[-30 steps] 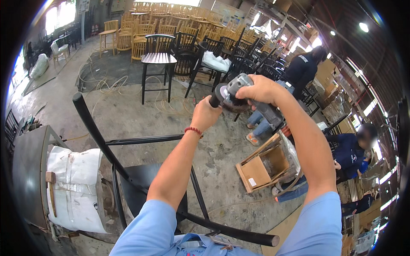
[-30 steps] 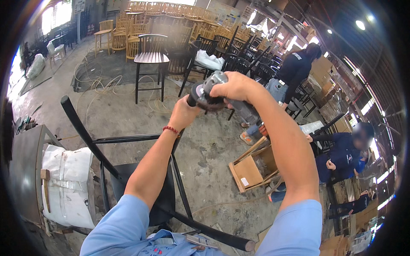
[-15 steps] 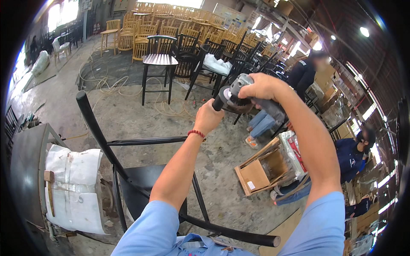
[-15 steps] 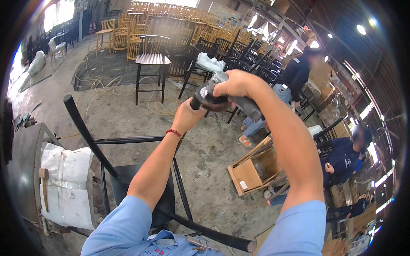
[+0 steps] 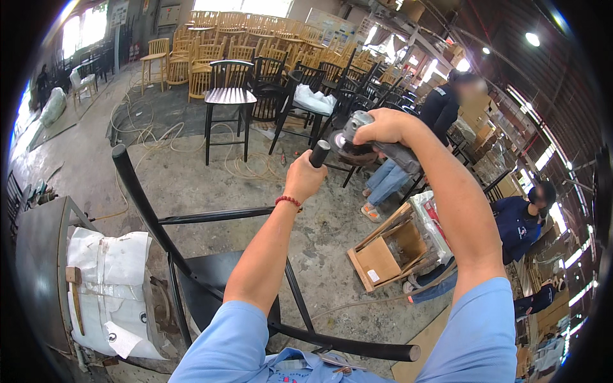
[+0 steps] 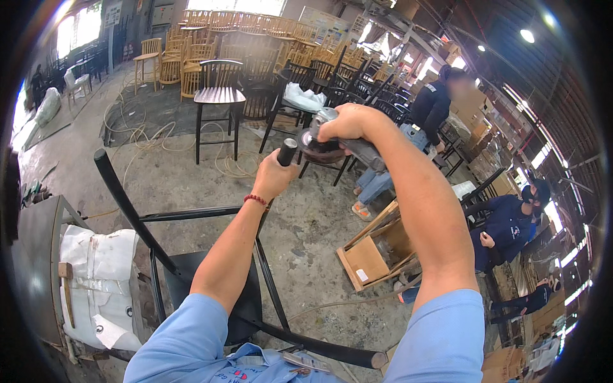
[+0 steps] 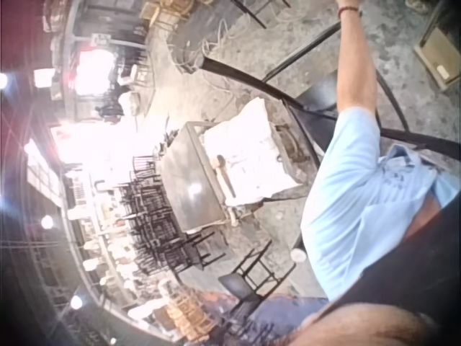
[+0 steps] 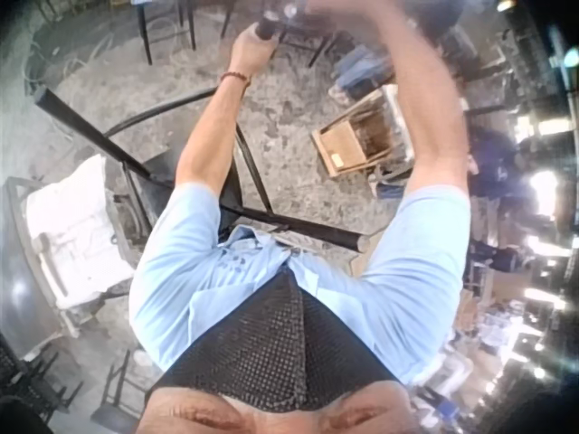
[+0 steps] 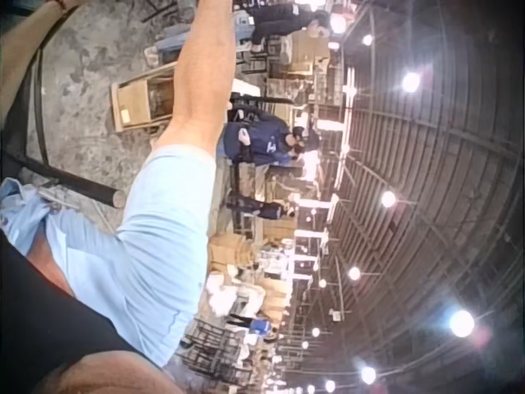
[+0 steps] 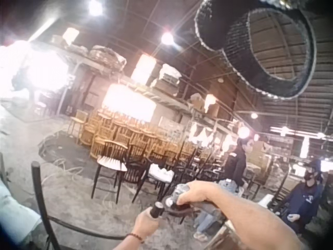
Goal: The person uses a handheld power sander to smooth the legs of black wooden chairs, then wipes the sanded areas with a cloth. The person handles multiple chairs one at a time, flipping them to access different legs.
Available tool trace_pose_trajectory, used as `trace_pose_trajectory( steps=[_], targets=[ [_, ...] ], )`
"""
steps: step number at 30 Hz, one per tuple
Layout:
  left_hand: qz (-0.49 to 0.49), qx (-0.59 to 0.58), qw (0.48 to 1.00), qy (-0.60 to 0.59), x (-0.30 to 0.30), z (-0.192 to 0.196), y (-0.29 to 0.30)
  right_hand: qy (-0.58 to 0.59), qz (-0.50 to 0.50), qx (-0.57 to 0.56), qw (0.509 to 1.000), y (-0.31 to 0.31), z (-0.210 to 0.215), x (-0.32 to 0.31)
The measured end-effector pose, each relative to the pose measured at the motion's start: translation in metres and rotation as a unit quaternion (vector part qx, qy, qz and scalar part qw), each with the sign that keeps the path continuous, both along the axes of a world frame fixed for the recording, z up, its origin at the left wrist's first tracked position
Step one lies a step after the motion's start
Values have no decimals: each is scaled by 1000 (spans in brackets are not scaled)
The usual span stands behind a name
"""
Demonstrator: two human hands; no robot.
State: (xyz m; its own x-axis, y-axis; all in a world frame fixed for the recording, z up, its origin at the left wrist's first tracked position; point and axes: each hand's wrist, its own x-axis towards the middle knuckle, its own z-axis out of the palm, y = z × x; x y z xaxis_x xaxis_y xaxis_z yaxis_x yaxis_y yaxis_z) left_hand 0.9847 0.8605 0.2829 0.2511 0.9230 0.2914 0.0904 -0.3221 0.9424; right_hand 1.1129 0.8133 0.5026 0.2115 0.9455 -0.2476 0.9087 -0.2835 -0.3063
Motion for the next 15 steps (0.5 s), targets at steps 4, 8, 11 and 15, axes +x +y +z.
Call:
trace_pose_trajectory(
  steps=[4,8,11,15],
  targets=[
    [-2,-21,1000,-9,-1,2,0,95,-8,23,995,-14,11,1],
    [2,0,1000,-6,-3,-4,4,98,-3,-17,995,-9,-5,-10],
    [-8,2,1000,-8,2,-3,1,-2,-11,2,1000,-15,0,1],
    [1,4,1000,-1,-3,-3,5,126,-27,45,991,-25,-3,1]
  ],
)
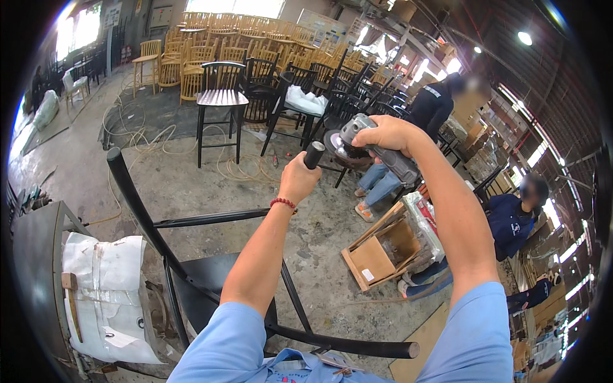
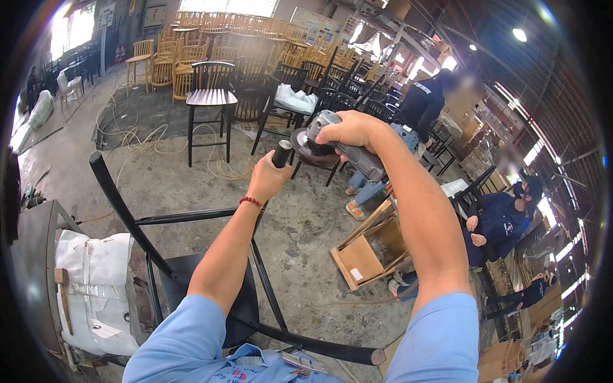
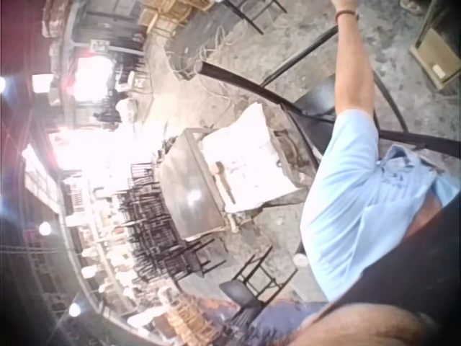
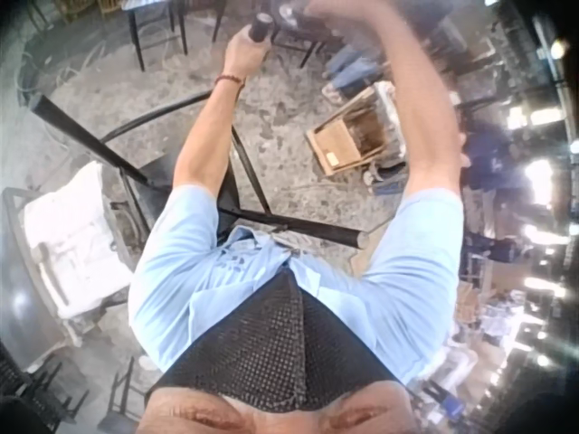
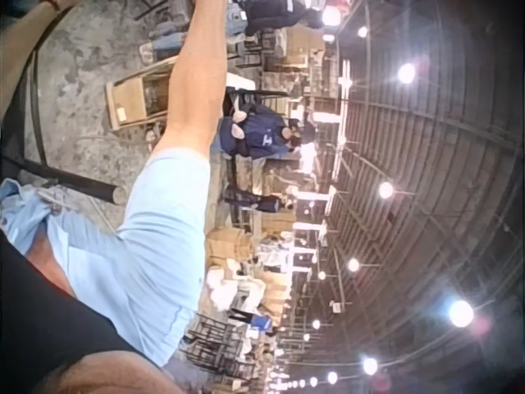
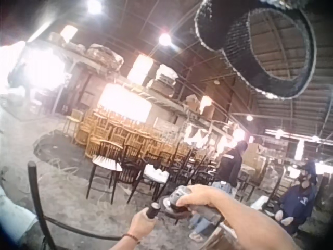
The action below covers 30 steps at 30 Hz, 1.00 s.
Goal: The person uses a handheld power sander to smooth the legs of black wooden chairs, then wipes the sanded areas with a cloth. The person handles multiple chairs one at a time, flipping them to access different legs.
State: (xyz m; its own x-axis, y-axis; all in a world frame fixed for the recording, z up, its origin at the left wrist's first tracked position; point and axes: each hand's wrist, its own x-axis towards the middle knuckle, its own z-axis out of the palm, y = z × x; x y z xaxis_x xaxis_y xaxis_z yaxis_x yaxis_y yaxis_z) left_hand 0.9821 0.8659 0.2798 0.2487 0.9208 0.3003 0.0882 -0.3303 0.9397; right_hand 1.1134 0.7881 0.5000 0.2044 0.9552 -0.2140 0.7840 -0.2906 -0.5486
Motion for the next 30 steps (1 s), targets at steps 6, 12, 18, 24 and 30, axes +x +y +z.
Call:
trace_pose_trajectory(
  steps=[6,12,18,24,30],
  targets=[
    [-15,-6,1000,-18,2,-1,-2,-139,-2,-13,990,10,-1,-11],
    [-1,-6,1000,-3,-3,3,1,-63,30,-28,997,15,-1,-18],
    [-4,-6,1000,0,-5,3,-1,-80,42,-32,995,22,7,-12],
    [-6,14,1000,0,6,2,-10,-142,-8,-39,989,-16,0,11],
    [-32,48,996,69,-14,7,-4,167,-124,146,967,-151,-76,69]
  ],
)
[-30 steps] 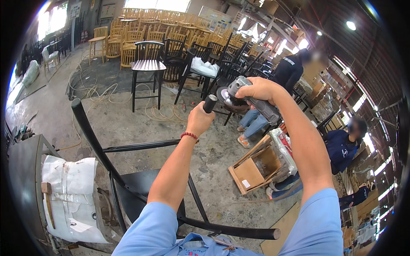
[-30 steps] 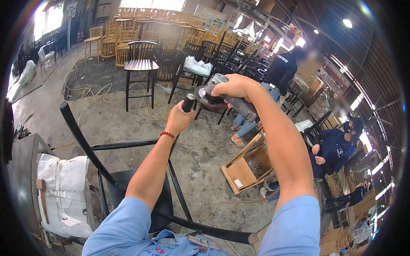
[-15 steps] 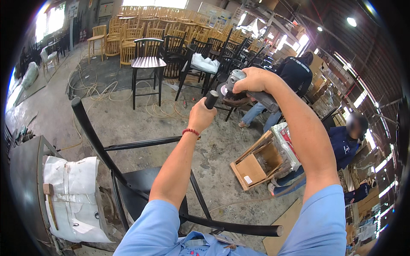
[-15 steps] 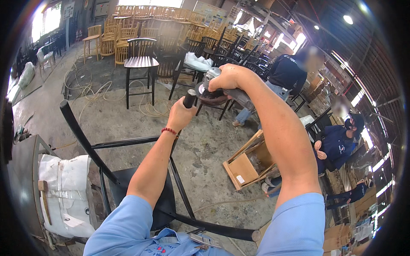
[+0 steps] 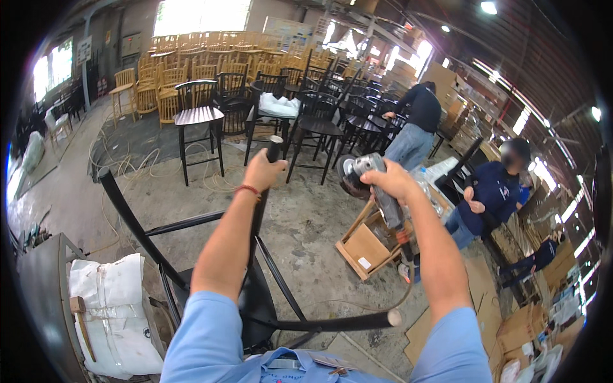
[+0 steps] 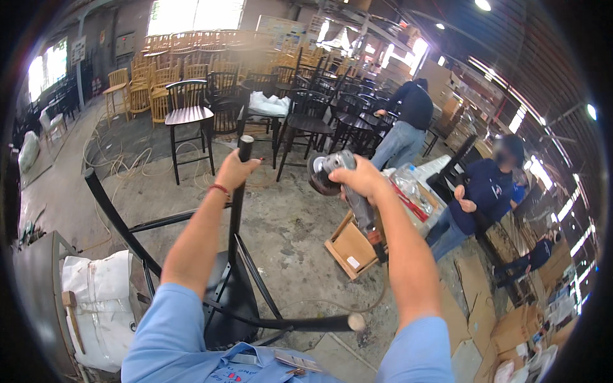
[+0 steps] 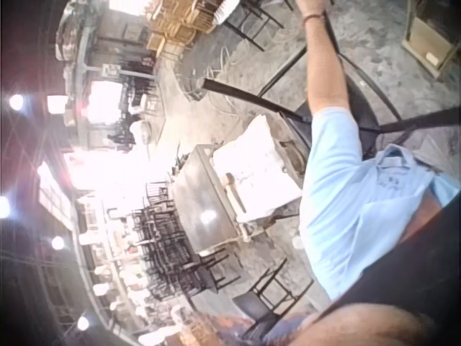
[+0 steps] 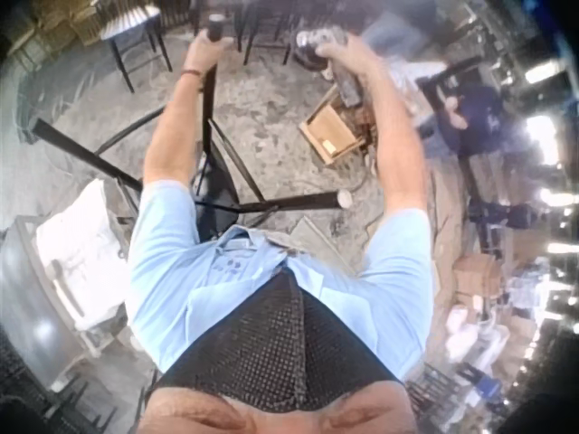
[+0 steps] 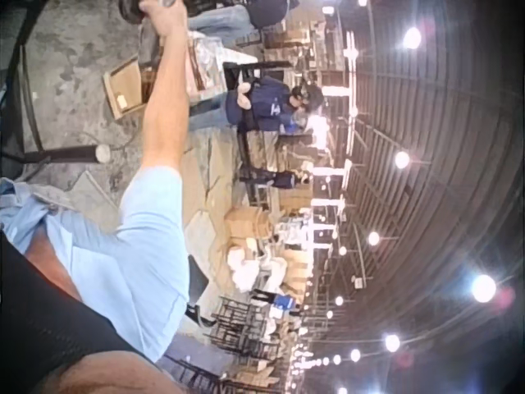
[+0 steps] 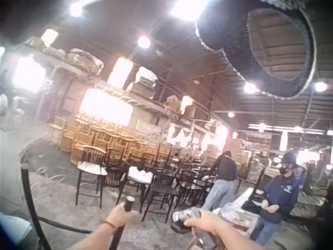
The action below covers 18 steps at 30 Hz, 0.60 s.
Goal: The person uses a handheld power sander to smooth the legs of black wooden chairs, then wipes the sanded areas with a cloth. The person handles multiple chairs one at a time, flipping them to access different legs.
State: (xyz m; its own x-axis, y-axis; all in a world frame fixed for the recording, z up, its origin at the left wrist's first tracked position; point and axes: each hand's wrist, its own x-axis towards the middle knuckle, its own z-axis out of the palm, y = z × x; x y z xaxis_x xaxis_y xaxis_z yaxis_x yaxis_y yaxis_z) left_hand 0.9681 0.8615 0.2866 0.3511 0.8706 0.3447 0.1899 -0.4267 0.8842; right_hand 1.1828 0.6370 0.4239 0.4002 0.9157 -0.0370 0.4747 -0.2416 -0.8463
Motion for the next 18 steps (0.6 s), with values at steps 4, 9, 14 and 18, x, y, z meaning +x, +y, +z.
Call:
trace_pose_trajectory(
  steps=[4,9,14,18],
  targets=[
    [-23,99,975,199,-48,80,-10,36,-69,36,996,-90,-43,26],
    [58,292,916,270,-169,242,-66,37,-67,115,990,-157,-47,24],
    [131,300,904,274,-345,299,-110,-35,-64,109,991,-224,6,-4],
    [239,214,890,325,-471,226,-94,-81,-74,123,986,-244,64,-51]
  ],
)
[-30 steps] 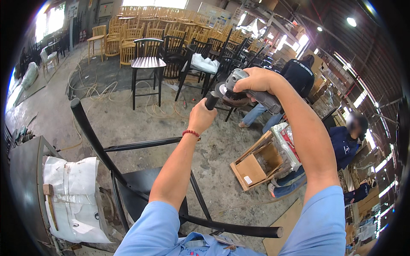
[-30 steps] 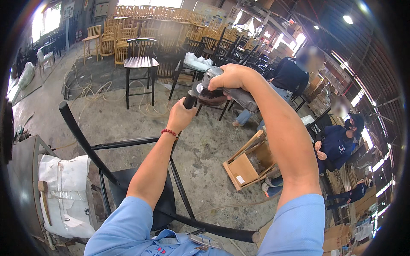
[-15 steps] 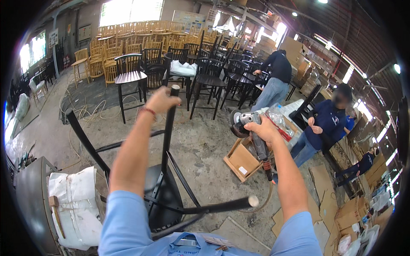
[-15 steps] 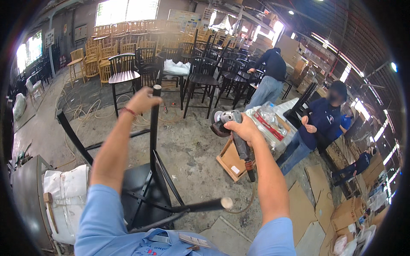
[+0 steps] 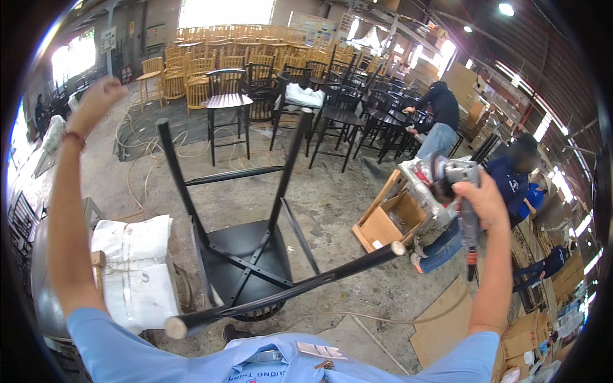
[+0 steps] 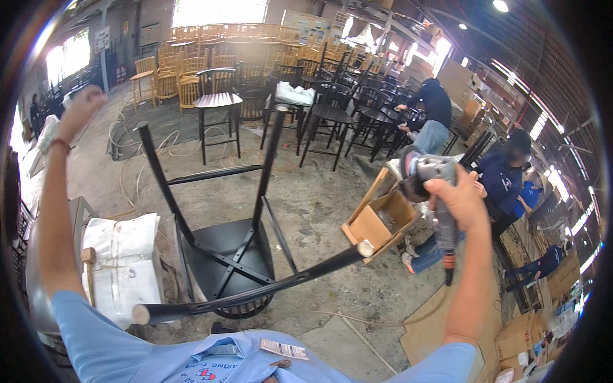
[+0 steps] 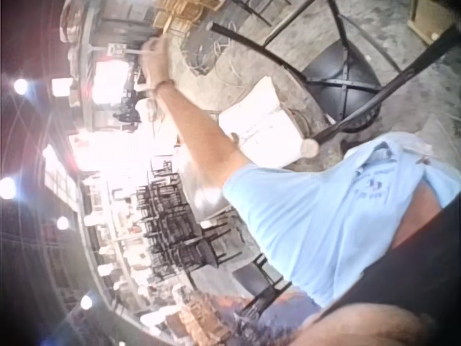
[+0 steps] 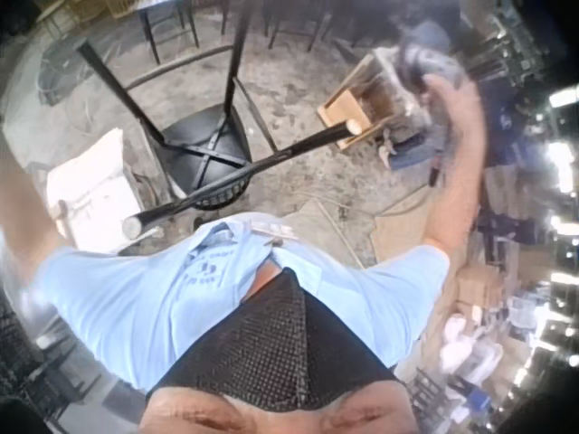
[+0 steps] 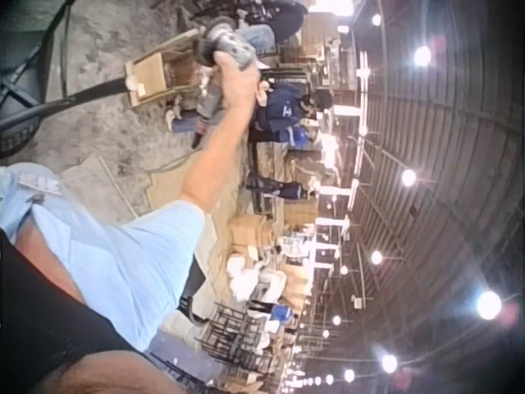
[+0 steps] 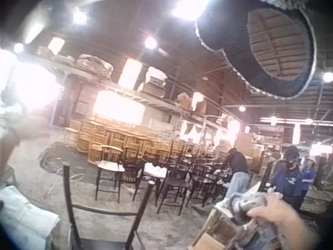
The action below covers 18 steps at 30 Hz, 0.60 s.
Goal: The person uses a handheld power sander to smooth the legs of black wooden chairs, then wipes the sanded areas with a cloth. The person handles multiple chairs one at a time, flipping them to access different legs.
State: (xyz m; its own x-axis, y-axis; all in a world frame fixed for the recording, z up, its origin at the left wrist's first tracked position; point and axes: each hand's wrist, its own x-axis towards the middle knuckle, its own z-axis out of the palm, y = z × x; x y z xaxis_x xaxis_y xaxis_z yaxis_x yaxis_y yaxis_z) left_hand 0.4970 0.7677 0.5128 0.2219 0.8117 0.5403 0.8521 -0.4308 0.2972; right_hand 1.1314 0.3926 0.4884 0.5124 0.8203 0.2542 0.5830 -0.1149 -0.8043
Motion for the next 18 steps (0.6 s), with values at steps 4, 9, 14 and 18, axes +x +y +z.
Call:
trace_pose_trajectory(
  steps=[4,9,14,18],
  targets=[
    [-53,-195,974,-99,-12,-131,39,-53,-4,-27,998,19,56,-106],
    [-334,-244,837,-358,61,-220,67,-85,112,-64,988,110,68,-254],
    [-245,-213,800,-505,86,-245,84,-103,253,-145,951,251,40,-370],
    [-243,-234,799,-498,102,-231,83,-87,240,-190,948,328,19,-394]
  ],
)
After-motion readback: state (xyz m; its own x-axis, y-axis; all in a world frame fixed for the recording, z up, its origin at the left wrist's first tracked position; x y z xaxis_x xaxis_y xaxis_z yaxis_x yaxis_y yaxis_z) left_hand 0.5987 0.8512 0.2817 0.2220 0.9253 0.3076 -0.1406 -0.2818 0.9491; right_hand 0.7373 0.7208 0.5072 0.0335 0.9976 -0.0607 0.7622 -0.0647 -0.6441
